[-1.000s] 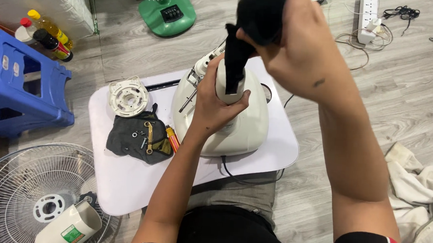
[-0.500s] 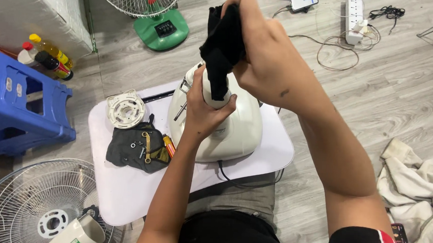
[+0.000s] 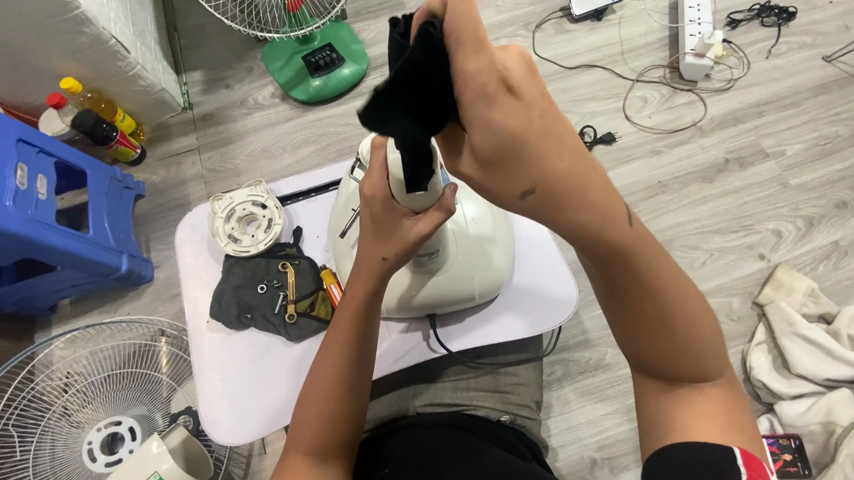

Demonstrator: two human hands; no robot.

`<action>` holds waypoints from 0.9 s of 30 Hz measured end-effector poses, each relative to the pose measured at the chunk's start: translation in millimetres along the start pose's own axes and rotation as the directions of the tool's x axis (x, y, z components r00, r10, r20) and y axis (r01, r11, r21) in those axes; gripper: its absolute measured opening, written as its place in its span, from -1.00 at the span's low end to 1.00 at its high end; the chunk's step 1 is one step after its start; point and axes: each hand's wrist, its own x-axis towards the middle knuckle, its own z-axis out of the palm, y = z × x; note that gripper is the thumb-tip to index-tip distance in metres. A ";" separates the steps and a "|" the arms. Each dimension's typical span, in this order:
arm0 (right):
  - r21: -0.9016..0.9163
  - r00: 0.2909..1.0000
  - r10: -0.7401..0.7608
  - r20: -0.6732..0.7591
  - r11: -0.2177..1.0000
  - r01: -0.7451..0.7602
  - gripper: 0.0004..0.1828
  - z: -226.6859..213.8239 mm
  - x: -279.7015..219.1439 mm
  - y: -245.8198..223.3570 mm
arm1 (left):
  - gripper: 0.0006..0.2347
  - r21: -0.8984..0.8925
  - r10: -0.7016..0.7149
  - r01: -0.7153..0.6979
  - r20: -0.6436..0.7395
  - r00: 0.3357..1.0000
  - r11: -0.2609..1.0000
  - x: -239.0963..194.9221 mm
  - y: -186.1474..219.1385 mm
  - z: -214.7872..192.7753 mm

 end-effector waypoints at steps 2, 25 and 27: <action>-0.008 0.999 0.017 0.027 1.000 -0.017 -0.40 -3.9 -0.7 -1.5 | -0.48 0.009 0.008 -0.008 -0.003 1.000 1.000 0.5 -0.6 0.2; -0.028 1.000 0.014 0.001 0.999 -0.014 -0.37 -3.1 2.0 0.6 | -0.52 -0.055 -0.012 0.015 0.052 0.999 0.998 7.1 7.4 -10.1; -0.006 1.000 -0.001 -0.019 1.000 0.000 -0.44 -1.4 0.7 4.2 | -0.46 -0.087 -0.006 0.012 0.071 0.997 0.996 6.6 3.4 -11.8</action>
